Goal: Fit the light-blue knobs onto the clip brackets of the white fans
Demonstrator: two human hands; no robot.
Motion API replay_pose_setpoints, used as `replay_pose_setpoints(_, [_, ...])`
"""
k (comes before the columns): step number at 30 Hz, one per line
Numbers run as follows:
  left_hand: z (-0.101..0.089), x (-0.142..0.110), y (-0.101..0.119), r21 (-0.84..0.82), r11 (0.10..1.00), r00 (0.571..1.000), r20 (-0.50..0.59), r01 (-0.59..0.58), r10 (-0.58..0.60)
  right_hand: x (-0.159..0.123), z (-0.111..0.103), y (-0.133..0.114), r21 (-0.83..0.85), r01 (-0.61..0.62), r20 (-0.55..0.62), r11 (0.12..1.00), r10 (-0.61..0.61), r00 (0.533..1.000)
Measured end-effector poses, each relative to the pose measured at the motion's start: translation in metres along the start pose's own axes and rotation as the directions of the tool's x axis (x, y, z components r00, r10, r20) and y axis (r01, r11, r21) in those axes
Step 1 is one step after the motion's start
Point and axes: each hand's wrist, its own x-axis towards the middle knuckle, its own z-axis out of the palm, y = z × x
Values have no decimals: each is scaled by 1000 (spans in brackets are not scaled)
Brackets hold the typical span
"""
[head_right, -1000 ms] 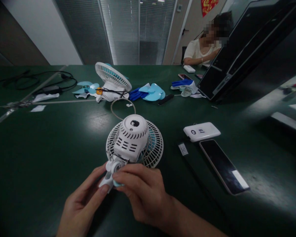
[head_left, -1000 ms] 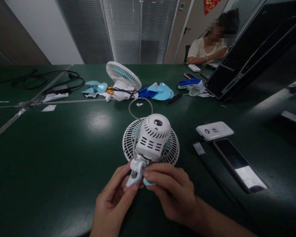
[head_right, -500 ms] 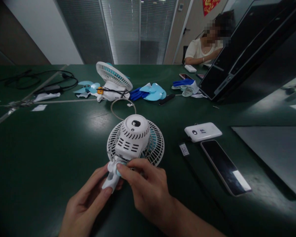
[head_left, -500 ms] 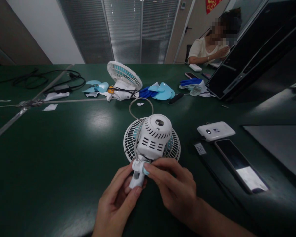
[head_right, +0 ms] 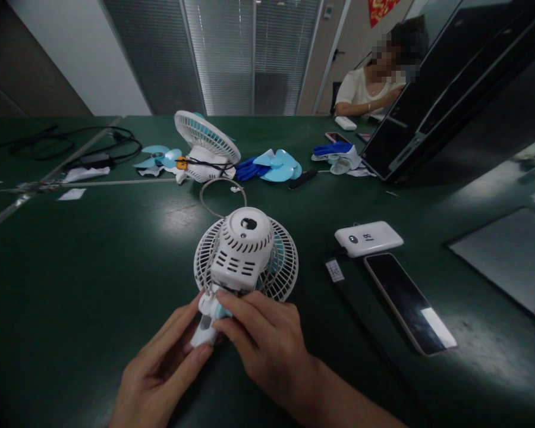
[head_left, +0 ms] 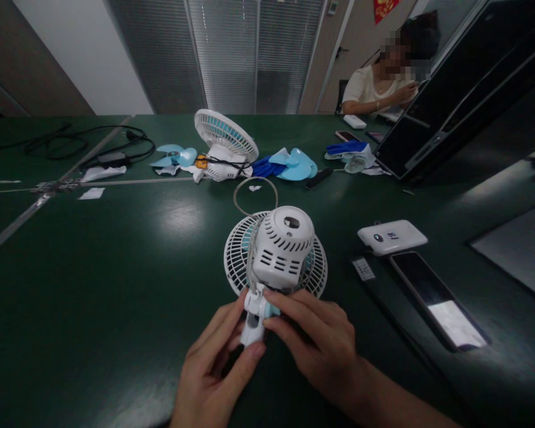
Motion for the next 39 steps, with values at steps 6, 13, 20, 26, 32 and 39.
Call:
replay_pose_setpoints(6, [5, 0, 2, -54, 998, 999, -37, 30, -32, 4, 2, -1, -33, -44, -42, 998, 42, 998])
replay_pose_setpoints(13, [10, 0, 6, -110, 991, 992, -93, 76, -86, 5, -18, 10, 9, 157, 42, 988, -157, 987])
replay_pose_setpoints(20, [13, -1, 9, -96, 992, 988, -122, 85, -96, 7, -12, 16, 97, 154, 21, 983, -157, 987])
replay_pose_setpoints(26, [6, 0, 5, -20, 998, 997, -57, 55, -56, 5, -6, 9, 81, 42, -1, 996, -42, 999])
replay_pose_setpoints(32, [8, 0, 5, -48, 998, 997, -64, 49, -52, 6, -19, 16, 18, 246, 35, 969, -247, 969])
replay_pose_setpoints(39, [8, 0, 6, -61, 996, 994, -72, 72, -76, 6, -13, 20, 38, 173, 59, 984, -175, 983])
